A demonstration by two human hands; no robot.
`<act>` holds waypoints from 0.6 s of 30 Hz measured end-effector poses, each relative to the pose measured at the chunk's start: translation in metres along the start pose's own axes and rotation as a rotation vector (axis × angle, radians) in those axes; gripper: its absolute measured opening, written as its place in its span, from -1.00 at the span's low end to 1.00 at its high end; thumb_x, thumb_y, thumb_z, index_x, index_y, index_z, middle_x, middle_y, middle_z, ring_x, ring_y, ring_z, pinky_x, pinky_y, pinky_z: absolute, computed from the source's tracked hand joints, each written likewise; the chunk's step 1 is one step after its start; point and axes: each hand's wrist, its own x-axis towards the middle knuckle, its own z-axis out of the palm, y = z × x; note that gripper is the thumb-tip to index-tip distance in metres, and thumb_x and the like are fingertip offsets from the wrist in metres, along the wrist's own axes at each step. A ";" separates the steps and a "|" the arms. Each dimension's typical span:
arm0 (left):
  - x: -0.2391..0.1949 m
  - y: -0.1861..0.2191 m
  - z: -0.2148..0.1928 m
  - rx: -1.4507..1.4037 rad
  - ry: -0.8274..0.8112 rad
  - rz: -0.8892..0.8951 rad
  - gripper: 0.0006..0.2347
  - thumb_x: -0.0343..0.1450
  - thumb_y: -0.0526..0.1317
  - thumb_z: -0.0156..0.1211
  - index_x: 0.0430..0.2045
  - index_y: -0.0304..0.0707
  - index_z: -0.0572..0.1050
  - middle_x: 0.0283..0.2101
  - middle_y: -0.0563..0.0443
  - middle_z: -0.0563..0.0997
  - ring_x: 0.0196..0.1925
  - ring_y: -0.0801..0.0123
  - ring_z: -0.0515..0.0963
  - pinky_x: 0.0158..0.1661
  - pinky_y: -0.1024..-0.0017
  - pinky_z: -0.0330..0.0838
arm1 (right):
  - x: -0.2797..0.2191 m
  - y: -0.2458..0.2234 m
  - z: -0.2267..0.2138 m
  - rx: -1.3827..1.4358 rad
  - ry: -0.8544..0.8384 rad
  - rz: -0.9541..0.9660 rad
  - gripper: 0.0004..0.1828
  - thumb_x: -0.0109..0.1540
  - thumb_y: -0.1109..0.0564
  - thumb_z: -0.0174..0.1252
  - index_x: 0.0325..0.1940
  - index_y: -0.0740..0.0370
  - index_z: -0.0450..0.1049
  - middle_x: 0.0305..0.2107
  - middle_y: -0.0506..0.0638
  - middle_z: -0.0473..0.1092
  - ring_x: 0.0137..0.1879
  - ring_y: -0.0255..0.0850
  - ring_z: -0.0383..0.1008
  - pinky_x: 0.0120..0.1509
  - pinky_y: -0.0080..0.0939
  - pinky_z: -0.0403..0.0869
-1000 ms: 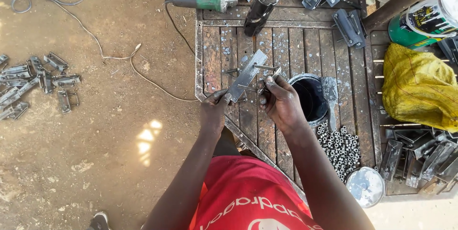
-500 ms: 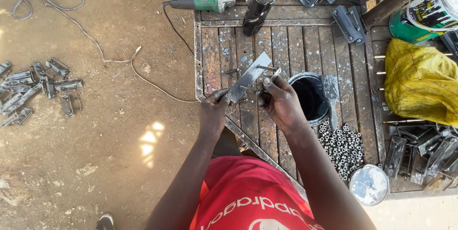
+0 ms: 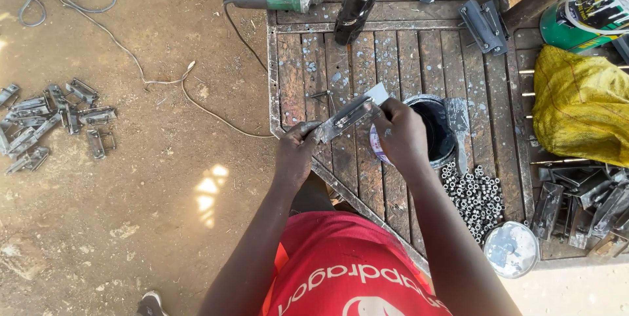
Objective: Painting small metal brackets by dipping them into a paint can and using a brush to spread the paint.
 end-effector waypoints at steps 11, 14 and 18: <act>0.024 0.078 -0.035 0.800 -0.420 0.455 -0.91 0.43 -0.31 0.25 -0.33 0.00 0.62 -0.26 0.17 0.67 -0.05 0.19 0.59 0.14 -0.02 0.23 | -0.026 -0.080 -0.048 -0.350 -0.298 -0.619 -0.70 0.29 0.27 0.12 0.09 0.19 0.58 0.05 0.20 0.48 0.15 0.21 0.49 0.29 0.21 0.45; 0.027 0.110 -0.034 1.005 -0.528 0.629 -0.88 0.37 -0.33 0.32 -0.37 0.05 0.62 -0.24 0.25 0.68 -0.11 0.29 0.56 0.03 0.09 0.26 | -0.010 -0.073 -0.034 -0.488 -0.452 -0.719 -0.68 0.26 0.25 0.14 0.11 0.21 0.54 0.11 0.16 0.46 0.21 0.24 0.46 0.26 0.25 0.44; 0.022 0.155 -0.037 1.180 -0.670 0.617 -0.83 0.41 -0.20 0.29 -0.20 0.25 0.65 -0.06 0.33 0.68 0.06 0.32 0.48 0.07 0.13 0.23 | 0.011 -0.054 -0.017 -0.679 -0.409 -0.806 -0.77 0.23 0.03 0.25 -0.05 0.07 0.60 -0.08 0.01 0.53 0.05 0.09 0.55 0.00 0.09 0.60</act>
